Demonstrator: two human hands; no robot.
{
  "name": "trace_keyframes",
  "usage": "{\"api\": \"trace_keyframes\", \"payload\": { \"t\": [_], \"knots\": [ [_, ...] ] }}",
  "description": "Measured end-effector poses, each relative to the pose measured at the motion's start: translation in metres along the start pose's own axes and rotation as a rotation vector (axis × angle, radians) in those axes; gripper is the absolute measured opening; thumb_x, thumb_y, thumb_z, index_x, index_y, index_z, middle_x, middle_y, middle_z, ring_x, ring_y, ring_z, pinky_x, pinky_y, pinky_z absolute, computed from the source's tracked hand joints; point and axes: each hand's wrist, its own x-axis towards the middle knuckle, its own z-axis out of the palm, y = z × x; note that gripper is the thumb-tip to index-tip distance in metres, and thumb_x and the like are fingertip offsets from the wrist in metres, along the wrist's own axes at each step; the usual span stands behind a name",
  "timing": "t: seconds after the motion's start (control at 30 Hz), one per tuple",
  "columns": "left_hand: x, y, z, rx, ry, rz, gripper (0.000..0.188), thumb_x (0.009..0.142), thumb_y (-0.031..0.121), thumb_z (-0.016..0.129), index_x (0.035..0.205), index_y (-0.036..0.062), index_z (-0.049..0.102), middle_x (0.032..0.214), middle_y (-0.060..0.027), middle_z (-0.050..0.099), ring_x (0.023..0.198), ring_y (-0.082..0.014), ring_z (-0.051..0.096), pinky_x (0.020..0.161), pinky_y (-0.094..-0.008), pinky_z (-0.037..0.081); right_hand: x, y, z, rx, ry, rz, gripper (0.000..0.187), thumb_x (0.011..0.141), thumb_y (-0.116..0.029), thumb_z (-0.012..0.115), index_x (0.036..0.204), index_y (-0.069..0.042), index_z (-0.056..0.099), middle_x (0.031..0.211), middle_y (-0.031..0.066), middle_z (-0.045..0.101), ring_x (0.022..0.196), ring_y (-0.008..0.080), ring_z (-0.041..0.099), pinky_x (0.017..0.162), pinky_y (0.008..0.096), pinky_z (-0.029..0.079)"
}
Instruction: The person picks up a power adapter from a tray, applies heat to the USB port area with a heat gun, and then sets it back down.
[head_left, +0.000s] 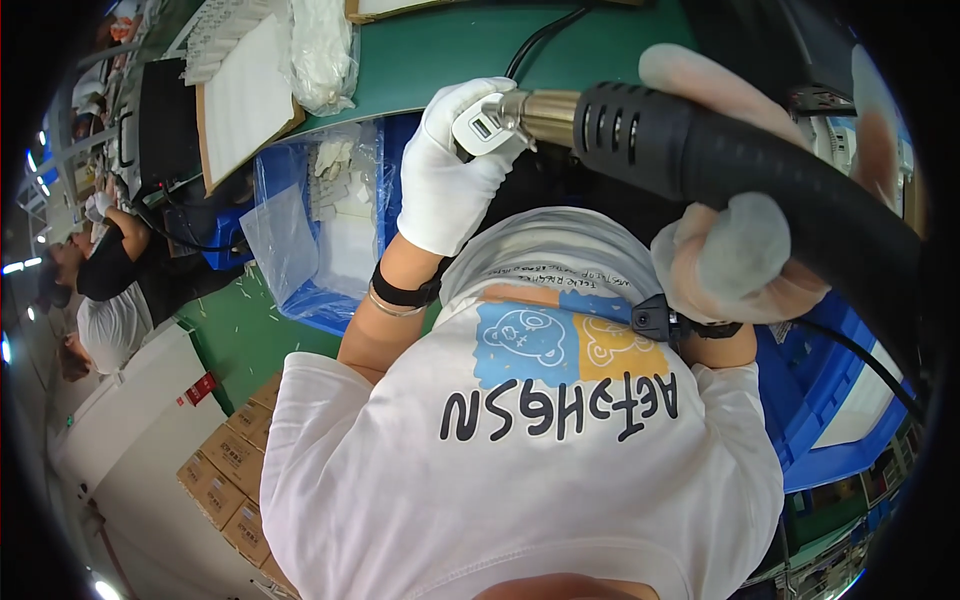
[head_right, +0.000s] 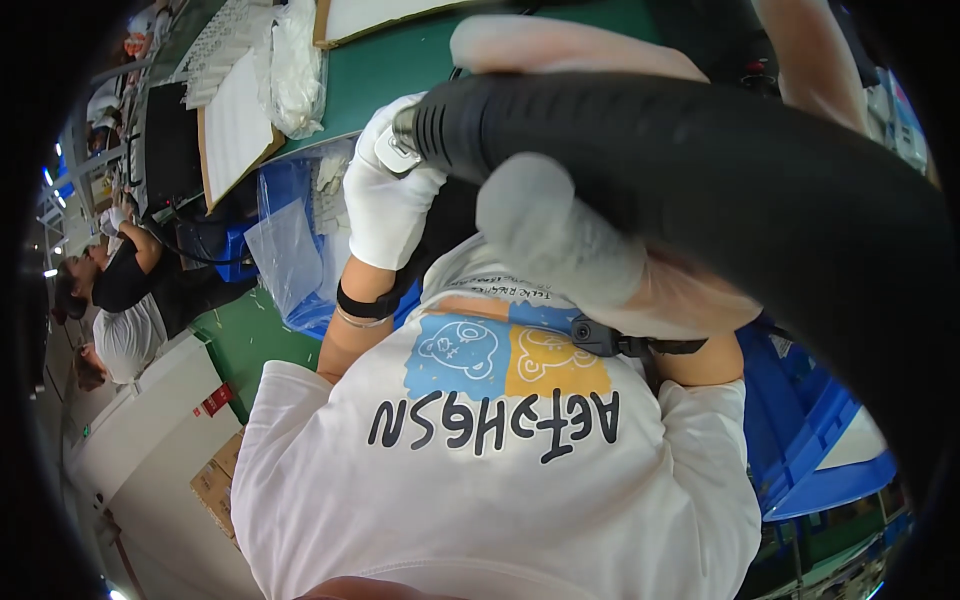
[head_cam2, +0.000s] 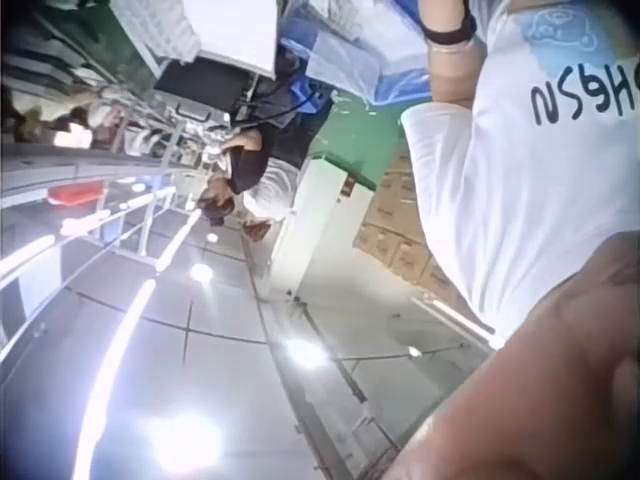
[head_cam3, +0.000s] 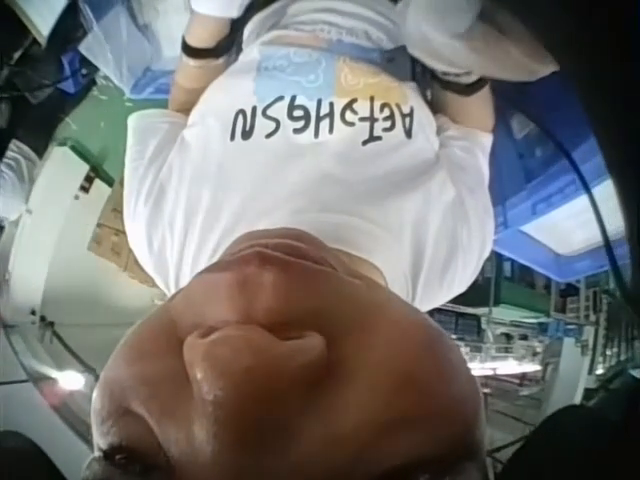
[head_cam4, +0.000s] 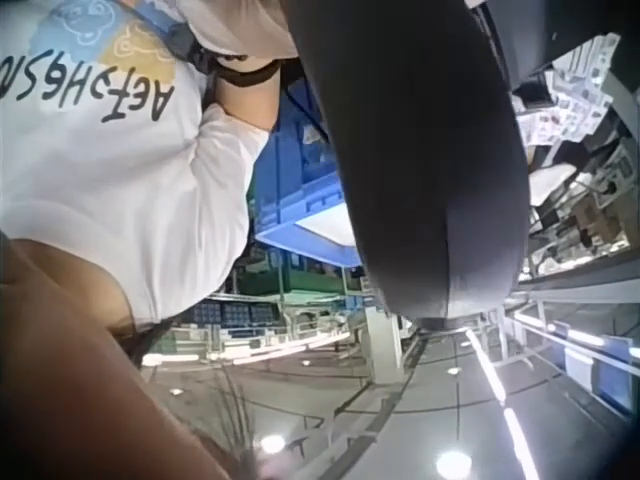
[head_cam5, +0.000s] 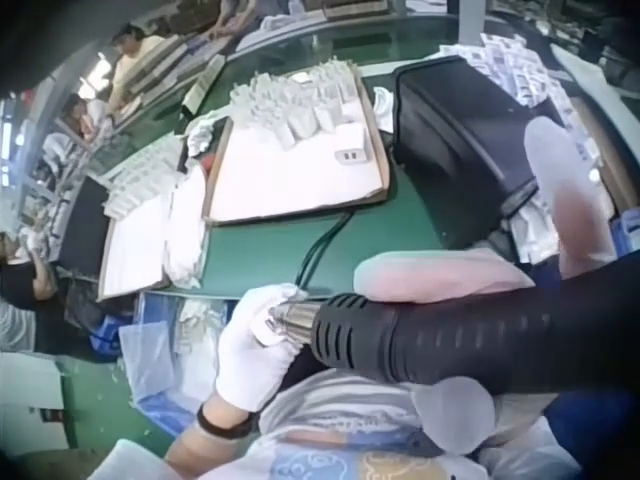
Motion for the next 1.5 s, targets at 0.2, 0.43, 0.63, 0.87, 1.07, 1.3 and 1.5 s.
{"api": "trace_keyframes", "payload": {
  "t": [0.2, 0.43, 0.63, 0.87, 1.07, 1.3, 1.5],
  "knots": [
    [-0.004, 0.001, -0.001, -0.039, 0.011, -0.140, 0.045, 0.070, -0.012, 0.067, 0.111, 0.0060, 0.058, 0.103, -0.0038, 0.060, 0.093, -0.0124, 0.059, 0.083, -0.0240, 0.048, -0.005, 0.005, 0.006, 0.066, 0.093, 0.026, 0.063, 0.094, -0.046, 0.047, 0.117, 0.012, 0.038, 0.084, 0.0230, 0.069, 0.060, 0.0186, 0.067, 0.074, 0.0251, 0.052],
    [-0.004, 0.002, -0.003, -0.001, -0.001, -0.064, 0.049, 0.068, -0.016, 0.063, 0.112, 0.0060, 0.058, 0.104, -0.0041, 0.060, 0.095, -0.0139, 0.059, 0.085, -0.0247, 0.047, -0.009, 0.006, 0.002, 0.114, 0.171, 0.055, 0.068, 0.094, -0.046, 0.048, 0.123, 0.014, 0.034, 0.083, 0.0240, 0.068, 0.061, 0.0202, 0.067, 0.070, 0.0260, 0.054],
    [-0.002, 0.002, -0.003, 0.085, -0.032, -0.025, 0.053, 0.067, -0.017, 0.063, 0.114, 0.0065, 0.056, 0.104, -0.0040, 0.060, 0.096, -0.0133, 0.059, 0.084, -0.0238, 0.048, -0.002, 0.011, -0.017, 0.110, 0.136, 0.074, 0.066, 0.092, -0.052, 0.047, 0.115, 0.010, 0.045, 0.081, 0.0209, 0.068, 0.067, 0.0215, 0.067, 0.075, 0.0296, 0.054],
    [-0.003, 0.011, -0.001, -0.084, -0.062, -0.202, 0.043, 0.079, -0.004, 0.063, 0.120, 0.0034, 0.052, 0.104, -0.0085, 0.061, 0.091, -0.0161, 0.061, 0.080, -0.0244, 0.050, -0.002, 0.017, -0.026, 0.121, 0.085, 0.085, 0.067, 0.089, -0.058, 0.047, 0.106, 0.006, 0.057, 0.079, 0.0173, 0.069, 0.074, 0.0230, 0.067, 0.081, 0.0337, 0.053],
    [0.005, 0.005, -0.015, -0.808, -0.160, -0.448, 0.049, 0.094, 0.033, 0.054, 0.130, 0.0008, 0.044, 0.105, -0.0127, 0.059, 0.084, -0.0195, 0.059, 0.067, -0.0239, 0.047, -0.013, 0.015, -0.027, 0.097, 0.243, 0.201, 0.061, 0.086, -0.057, 0.053, 0.113, -0.003, 0.058, 0.085, 0.0172, 0.068, 0.087, 0.0253, 0.067, 0.087, 0.0385, 0.052],
    [0.006, 0.009, -0.019, -1.251, -0.167, -0.673, 0.051, 0.098, 0.038, 0.042, 0.132, -0.0002, 0.039, 0.107, -0.0174, 0.056, 0.087, -0.0257, 0.057, 0.073, -0.0304, 0.052, -0.017, 0.016, -0.019, 0.050, 0.453, 0.183, 0.054, 0.084, -0.051, 0.060, 0.116, -0.008, 0.055, 0.090, 0.0172, 0.068, 0.088, 0.0271, 0.067, 0.089, 0.0419, 0.051],
    [0.006, 0.013, -0.015, -1.339, -0.177, -0.691, 0.050, 0.098, 0.038, 0.041, 0.130, -0.0010, 0.041, 0.108, -0.0207, 0.056, 0.087, -0.0283, 0.058, 0.076, -0.0340, 0.053, -0.016, 0.013, -0.020, 0.098, 0.304, 0.188, 0.063, 0.088, -0.054, 0.053, 0.125, -0.004, 0.045, 0.089, 0.0204, 0.068, 0.082, 0.0254, 0.067, 0.083, 0.0393, 0.054]
  ]
}}
